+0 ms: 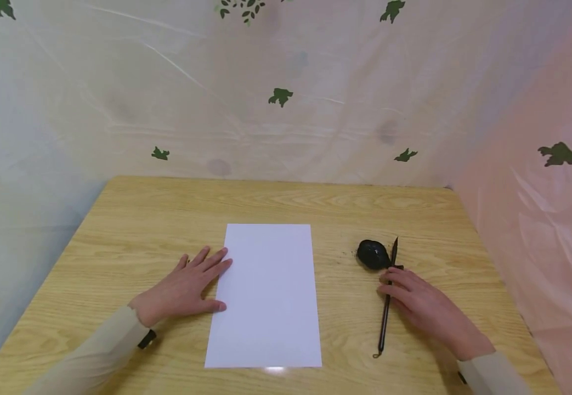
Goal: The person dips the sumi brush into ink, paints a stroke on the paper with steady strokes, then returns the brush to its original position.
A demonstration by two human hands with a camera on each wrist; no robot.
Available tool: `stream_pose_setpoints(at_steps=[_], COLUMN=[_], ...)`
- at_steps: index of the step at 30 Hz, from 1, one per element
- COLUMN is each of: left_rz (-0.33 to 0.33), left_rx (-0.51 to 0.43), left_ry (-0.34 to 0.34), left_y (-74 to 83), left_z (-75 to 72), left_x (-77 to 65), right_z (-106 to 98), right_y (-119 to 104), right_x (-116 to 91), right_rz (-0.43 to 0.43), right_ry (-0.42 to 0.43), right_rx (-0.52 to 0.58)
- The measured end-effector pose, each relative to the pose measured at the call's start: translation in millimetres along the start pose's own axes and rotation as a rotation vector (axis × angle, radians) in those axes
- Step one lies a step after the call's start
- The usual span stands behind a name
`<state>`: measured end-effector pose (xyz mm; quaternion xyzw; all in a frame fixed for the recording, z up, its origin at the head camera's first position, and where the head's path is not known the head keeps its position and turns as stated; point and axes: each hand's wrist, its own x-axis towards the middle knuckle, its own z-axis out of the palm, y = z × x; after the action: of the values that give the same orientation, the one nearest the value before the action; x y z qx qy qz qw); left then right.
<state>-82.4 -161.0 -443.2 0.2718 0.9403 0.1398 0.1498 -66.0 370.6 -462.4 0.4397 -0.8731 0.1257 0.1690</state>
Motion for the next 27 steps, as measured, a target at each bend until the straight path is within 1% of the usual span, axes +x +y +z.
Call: stream_pose_setpoints(at_steps=[7, 10, 18, 23, 25, 27], left_rz=[0.004, 0.005, 0.004, 0.005, 0.005, 0.004], left_rx=[-0.007, -0.009, -0.015, -0.012, -0.012, -0.011], left_ry=[-0.001, 0.0, -0.003, -0.002, 0.0, -0.001], left_y=[-0.2, -0.5, 0.6, 1.6, 1.6, 1.5], left_z=[0.3, 1.0, 0.5, -1.1, -1.7, -2.3], left_x=[-1.1, -1.4, -2.2, -1.6, -1.4, -1.4], right_z=[0.8, 0.2, -10.2, -15.8, -17.3, -18.7], right_y=[1.8, 1.4, -6.3, -11.5, -13.5, -15.3], right_x=[2.1, 1.4, 2.0, 3.8, 5.2, 7.1], right_rz=[-0.037, -0.035, 0.01, 0.021, 0.021, 0.013], right_ry=[0.005, -0.006, -0.115, -0.157, -0.154, -0.131], right_rx=[0.006, 0.004, 0.0, -0.045, -0.074, -0.097])
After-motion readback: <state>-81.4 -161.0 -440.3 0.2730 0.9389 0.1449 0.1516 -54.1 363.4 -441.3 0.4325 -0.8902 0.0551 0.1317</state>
